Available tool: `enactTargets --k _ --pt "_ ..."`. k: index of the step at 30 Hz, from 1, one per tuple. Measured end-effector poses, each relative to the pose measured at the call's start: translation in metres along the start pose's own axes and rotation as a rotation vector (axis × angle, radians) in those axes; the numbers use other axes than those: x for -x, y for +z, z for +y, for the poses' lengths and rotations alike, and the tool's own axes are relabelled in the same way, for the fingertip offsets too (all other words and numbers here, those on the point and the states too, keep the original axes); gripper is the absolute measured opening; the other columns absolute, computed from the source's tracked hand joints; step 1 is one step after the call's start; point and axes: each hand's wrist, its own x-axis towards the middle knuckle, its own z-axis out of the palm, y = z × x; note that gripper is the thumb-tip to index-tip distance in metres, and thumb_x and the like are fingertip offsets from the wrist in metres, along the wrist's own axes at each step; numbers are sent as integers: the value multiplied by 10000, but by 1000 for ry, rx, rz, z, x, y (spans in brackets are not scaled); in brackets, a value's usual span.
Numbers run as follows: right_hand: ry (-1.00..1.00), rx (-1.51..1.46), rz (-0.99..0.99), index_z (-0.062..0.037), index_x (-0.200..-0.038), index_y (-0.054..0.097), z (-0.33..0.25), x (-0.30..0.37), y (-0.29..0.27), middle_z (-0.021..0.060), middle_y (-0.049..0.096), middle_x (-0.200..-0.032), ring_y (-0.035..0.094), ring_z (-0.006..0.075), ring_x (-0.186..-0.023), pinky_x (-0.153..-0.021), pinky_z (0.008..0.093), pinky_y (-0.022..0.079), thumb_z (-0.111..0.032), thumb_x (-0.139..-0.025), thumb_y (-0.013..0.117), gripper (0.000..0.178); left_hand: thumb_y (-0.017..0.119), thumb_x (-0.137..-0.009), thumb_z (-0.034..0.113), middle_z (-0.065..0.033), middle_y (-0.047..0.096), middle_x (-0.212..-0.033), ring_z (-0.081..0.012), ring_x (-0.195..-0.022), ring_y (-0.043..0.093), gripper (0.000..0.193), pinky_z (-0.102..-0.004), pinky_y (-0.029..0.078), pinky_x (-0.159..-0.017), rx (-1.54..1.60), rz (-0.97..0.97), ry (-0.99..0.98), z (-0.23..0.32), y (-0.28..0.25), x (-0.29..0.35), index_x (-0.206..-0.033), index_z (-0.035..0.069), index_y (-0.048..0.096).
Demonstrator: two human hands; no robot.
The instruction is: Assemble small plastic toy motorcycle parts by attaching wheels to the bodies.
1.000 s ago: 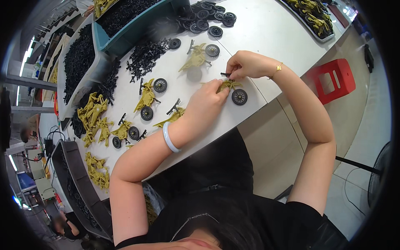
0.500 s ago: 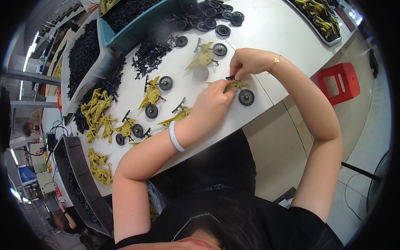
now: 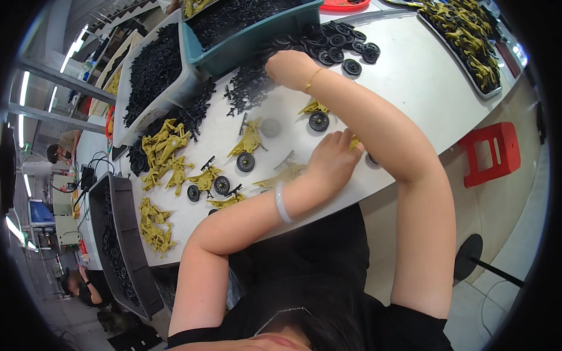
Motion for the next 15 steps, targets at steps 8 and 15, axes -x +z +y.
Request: enactTargets --k 8,15 --pt "29 90 64 -98 -853 711 -9 -21 16 152 678 -902 659 327 -863 -775 402 535 -37 -746 616 156 551 -724 13 -144 553 -978 -302 -957 520 147 -397 453 -822 22 -31 40 0 0 3 -847 8 632" --pt "194 -475 208 -17 -927 681 2 45 -43 88 676 -787 641 164 -719 -689 285 511 -73 -794 663 145 522 -895 169 -149 548 -938 -291 -812 575 180 -398 492 -699 25 -157 -64 -11 -14 -7 -875 39 644"
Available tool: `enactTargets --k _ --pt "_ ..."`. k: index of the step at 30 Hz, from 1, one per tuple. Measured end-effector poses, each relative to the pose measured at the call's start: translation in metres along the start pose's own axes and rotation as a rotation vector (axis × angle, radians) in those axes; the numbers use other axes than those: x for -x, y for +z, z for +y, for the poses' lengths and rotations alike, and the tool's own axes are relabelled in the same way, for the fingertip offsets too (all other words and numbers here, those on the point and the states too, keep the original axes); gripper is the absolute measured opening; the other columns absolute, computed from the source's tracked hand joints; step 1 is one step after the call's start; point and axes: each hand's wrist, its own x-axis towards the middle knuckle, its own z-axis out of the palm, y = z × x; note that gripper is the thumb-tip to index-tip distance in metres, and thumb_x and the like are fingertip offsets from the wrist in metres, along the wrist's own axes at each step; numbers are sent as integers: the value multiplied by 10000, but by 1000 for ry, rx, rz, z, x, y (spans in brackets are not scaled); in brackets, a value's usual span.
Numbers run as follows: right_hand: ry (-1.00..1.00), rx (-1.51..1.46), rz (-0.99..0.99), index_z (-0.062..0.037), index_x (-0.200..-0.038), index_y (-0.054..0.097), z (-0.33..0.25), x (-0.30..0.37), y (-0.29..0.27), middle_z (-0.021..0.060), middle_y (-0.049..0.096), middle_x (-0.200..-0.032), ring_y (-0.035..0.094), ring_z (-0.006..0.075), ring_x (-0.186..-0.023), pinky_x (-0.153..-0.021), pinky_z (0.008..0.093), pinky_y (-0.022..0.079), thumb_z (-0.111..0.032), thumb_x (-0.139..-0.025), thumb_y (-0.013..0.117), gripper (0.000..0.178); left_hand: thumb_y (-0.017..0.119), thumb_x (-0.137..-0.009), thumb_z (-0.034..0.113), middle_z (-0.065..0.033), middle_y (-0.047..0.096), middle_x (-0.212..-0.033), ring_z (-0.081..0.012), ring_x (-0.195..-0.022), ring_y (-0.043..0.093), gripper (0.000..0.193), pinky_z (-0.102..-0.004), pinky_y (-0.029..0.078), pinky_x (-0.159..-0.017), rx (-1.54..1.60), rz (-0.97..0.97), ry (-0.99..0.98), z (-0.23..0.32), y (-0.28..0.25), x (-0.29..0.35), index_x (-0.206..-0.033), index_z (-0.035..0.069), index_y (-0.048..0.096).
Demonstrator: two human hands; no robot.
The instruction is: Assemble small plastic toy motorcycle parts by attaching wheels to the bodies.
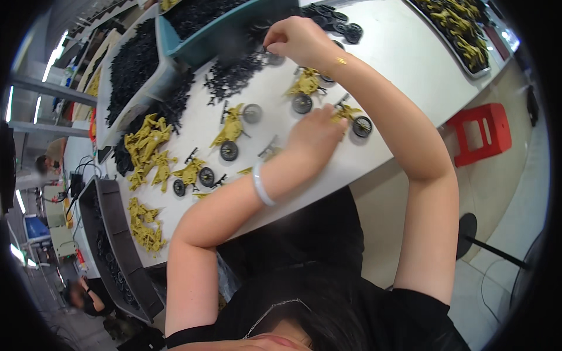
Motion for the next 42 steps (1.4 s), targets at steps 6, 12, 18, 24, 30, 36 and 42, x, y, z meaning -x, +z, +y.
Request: enactTargets --k 6,12,18,24,30,36,42 --pt "237 -163 240 -16 -845 682 13 148 -47 -6 624 -689 492 45 -632 -558 211 392 -90 -799 677 88 533 -892 209 -121 545 -813 -283 -780 577 192 -401 473 -652 95 -81 25 -3 -17 -12 -911 104 693" --pt "350 45 384 -15 -798 657 25 222 5 67 621 -699 575 136 -592 -565 252 465 -42 -749 701 71 516 -918 246 -111 544 -758 -284 -737 585 230 -406 466 -623 -3 -131 -7 3 -10 -13 -879 114 700" --pt "213 172 483 -29 -736 621 29 220 15 63 592 -688 562 180 -581 -547 286 460 -41 -726 704 84 512 -922 254 -104 544 -746 -283 -719 588 239 -409 467 -601 -14 -118 -11 5 -5 -13 -856 124 702" --pt "249 337 370 -32 -723 537 16 210 16 81 552 -684 555 264 -667 -604 371 456 -51 -729 663 128 508 -926 252 -106 534 -734 -275 -690 585 254 -401 461 -569 -56 -99 33 3 -6 -10 -834 110 697" --pt "353 389 221 -33 -750 491 13 202 12 128 563 -717 566 313 -710 -649 419 463 -63 -755 606 120 501 -932 262 -114 534 -731 -284 -676 581 274 -406 458 -563 -25 -59 45 2 -1 -12 -823 98 691" --pt "303 343 389 -40 -791 489 22 209 24 155 541 -702 545 347 -700 -650 449 453 -65 -754 592 113 509 -926 251 -112 544 -738 -284 -676 584 245 -411 454 -559 -99 13 45 7 -4 -15 -828 131 699" --pt "213 230 610 -57 -888 517 20 215 28 54 451 -605 486 229 -577 -549 371 410 -114 -722 679 239 576 -798 174 -69 544 -836 -240 -819 567 267 -365 450 -670 -111 -11 46 12 -14 -6 -1043 211 676"
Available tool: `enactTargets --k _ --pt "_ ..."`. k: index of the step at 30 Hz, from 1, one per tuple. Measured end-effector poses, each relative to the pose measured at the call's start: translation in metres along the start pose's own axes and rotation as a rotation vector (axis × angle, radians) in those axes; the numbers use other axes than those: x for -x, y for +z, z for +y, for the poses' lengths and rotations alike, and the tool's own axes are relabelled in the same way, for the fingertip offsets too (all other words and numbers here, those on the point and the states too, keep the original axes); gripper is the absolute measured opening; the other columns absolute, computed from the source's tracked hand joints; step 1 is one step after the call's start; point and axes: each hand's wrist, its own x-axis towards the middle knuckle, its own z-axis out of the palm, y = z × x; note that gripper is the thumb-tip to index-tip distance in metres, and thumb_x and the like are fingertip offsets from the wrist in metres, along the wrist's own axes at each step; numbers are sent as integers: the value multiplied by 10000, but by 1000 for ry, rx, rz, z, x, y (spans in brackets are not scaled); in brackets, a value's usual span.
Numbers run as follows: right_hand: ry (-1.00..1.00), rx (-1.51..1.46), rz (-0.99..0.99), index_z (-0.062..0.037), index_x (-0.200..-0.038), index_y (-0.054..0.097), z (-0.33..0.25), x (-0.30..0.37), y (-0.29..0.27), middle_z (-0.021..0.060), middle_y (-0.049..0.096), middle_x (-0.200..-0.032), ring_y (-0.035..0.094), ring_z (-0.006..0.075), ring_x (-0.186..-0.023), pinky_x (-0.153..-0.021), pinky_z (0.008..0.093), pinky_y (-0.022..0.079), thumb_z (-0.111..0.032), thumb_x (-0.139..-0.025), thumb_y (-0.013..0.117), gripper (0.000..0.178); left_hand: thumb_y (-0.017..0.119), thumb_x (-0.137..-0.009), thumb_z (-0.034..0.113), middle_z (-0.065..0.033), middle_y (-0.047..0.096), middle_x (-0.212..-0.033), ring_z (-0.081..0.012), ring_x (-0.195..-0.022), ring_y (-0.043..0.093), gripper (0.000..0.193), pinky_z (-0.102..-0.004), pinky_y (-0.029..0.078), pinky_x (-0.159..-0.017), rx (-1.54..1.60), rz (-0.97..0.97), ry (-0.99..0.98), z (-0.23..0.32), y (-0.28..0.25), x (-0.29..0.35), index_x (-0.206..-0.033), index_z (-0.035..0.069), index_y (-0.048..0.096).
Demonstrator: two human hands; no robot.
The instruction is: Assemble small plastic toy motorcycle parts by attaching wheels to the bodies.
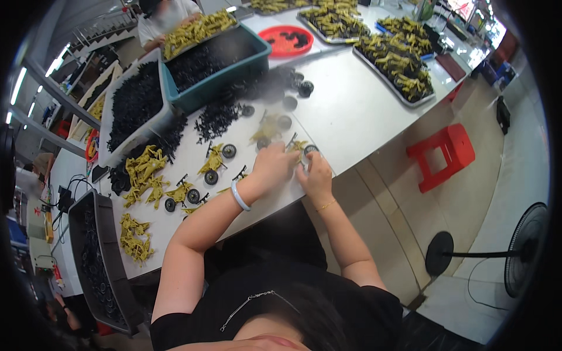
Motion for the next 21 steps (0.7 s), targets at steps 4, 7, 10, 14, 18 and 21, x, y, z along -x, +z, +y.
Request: enactTargets --k 4,7,10,14,18,21 --pt "-53 -56 52 -59 -879 512 7 9 -3 51 439 -599 471 217 -552 -525 362 393 -125 -738 680 229 611 -767 135 -104 570 -909 -283 -873 560 314 -392 434 -727 152 164 23 2 -22 25 -1076 162 658" --pt "-111 -92 71 -67 -866 515 9 14 -5 42 429 -582 458 209 -521 -501 354 383 -142 -751 678 214 661 -731 104 -117 593 -991 -297 -906 559 317 -407 424 -772 157 242 79 6 -47 81 -1048 112 655" --pt "-158 -73 -11 -80 -841 523 6 18 -5 21 416 -560 461 197 -507 -480 343 378 -162 -760 672 188 671 -724 112 -113 578 -1042 -307 -963 533 358 -419 405 -836 80 232 -13 4 -60 161 -1081 111 642" --pt "-195 -131 -88 -80 -847 527 6 15 0 30 424 -570 463 195 -510 -476 341 377 -160 -763 671 185 679 -717 149 -120 551 -1109 -321 -1069 495 442 -471 342 -946 -124 327 -362 7 -64 258 -1153 105 620" --pt "-144 -71 -200 -77 -835 555 14 10 -6 70 486 -629 490 234 -534 -507 369 401 -142 -750 683 167 607 -788 217 -147 508 -1211 -331 -1152 435 483 -483 284 -1016 -323 405 -630 -10 -57 297 -1243 65 557" --pt "-209 -116 -225 -67 -845 564 15 9 -3 46 469 -634 449 181 -519 -487 322 377 -110 -758 672 145 604 -792 246 -109 480 -1265 -316 -1205 404 509 -501 224 -1058 -399 420 -753 -27 -54 302 -1272 94 525"
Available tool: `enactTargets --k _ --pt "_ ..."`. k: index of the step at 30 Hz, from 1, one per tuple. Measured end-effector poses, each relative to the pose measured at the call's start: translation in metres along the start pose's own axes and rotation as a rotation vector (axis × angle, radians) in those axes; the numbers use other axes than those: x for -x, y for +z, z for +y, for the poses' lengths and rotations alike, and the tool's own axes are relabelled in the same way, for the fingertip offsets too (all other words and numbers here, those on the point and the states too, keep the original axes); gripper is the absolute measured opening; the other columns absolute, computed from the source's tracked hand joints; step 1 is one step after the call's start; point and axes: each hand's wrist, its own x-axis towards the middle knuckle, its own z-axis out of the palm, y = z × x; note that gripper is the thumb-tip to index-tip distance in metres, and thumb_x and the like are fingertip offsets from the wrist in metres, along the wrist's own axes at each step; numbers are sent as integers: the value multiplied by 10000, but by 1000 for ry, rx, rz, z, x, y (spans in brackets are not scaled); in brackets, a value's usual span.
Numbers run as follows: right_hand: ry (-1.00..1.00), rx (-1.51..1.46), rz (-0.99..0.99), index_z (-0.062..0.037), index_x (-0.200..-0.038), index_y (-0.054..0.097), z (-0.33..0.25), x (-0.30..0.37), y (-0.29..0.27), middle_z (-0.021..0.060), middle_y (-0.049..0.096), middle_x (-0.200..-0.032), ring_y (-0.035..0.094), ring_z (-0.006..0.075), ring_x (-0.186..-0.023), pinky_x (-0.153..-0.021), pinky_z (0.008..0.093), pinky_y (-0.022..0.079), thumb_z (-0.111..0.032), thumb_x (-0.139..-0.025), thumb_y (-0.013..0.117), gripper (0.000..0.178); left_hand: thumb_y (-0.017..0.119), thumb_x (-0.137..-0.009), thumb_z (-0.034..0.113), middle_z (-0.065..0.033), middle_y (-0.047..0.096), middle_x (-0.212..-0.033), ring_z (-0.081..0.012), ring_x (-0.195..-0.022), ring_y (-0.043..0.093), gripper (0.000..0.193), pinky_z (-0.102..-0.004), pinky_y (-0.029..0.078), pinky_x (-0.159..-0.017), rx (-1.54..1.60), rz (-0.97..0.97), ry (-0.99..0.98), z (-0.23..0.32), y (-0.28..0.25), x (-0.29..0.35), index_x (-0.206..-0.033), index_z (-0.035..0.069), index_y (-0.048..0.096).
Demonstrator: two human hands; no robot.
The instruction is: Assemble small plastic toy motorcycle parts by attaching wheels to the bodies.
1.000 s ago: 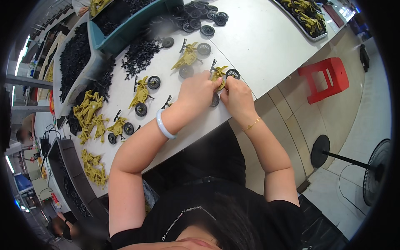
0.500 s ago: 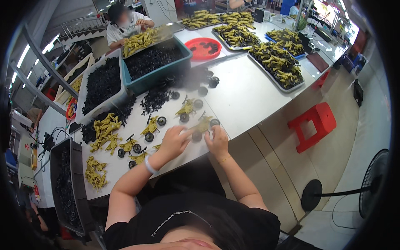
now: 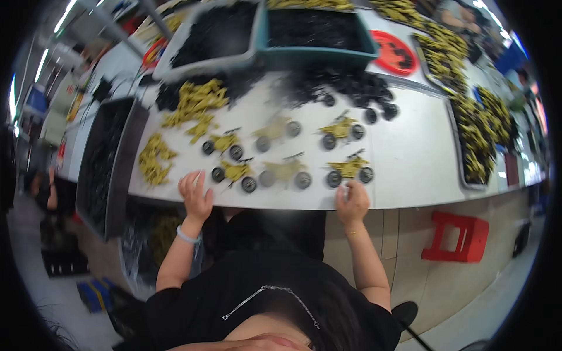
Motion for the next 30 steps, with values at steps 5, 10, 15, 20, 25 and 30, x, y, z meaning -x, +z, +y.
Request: enactTargets --k 5,10,15,20,25,30 --pt "-111 24 -11 -42 -856 568 9 2 7 52 468 -649 434 172 -527 -498 306 360 -69 -761 667 140 570 -813 362 -74 486 -1276 -279 -1206 407 499 -498 197 -1056 -52 33 -44 0 6 -2 -1255 131 552" --pt "-105 53 -37 -34 -850 549 4 9 10 41 400 -624 366 167 -519 -485 302 306 -24 -764 635 122 580 -808 329 -98 513 -1261 -302 -1180 442 522 -469 211 -1049 -19 -45 -32 -1 -5 -5 -1268 90 527" --pt "-102 68 115 -12 -846 540 13 14 10 41 385 -605 324 153 -505 -466 283 275 35 -765 566 98 612 -779 336 -106 508 -1287 -298 -1204 440 566 -463 192 -1063 4 -127 -70 2 -4 -6 -1277 83 518" --pt "-139 74 118 15 -847 534 19 15 5 48 406 -617 335 142 -508 -452 273 275 51 -768 518 89 628 -768 341 -87 495 -1320 -279 -1236 418 576 -463 181 -1072 104 -254 3 0 -3 -9 -1292 124 526" --pt "-71 124 84 20 -877 546 15 15 5 39 414 -639 350 117 -505 -457 247 279 32 -772 516 110 638 -763 355 -71 488 -1337 -260 -1263 397 468 -470 162 -1082 103 -300 48 -3 -3 -12 -1213 232 609" --pt "-57 65 87 15 -872 562 9 18 13 34 427 -647 363 113 -501 -456 245 290 21 -770 521 110 645 -762 347 -52 503 -1323 -248 -1250 414 443 -476 160 -1084 62 -298 50 -8 -9 -5 -1191 240 622"
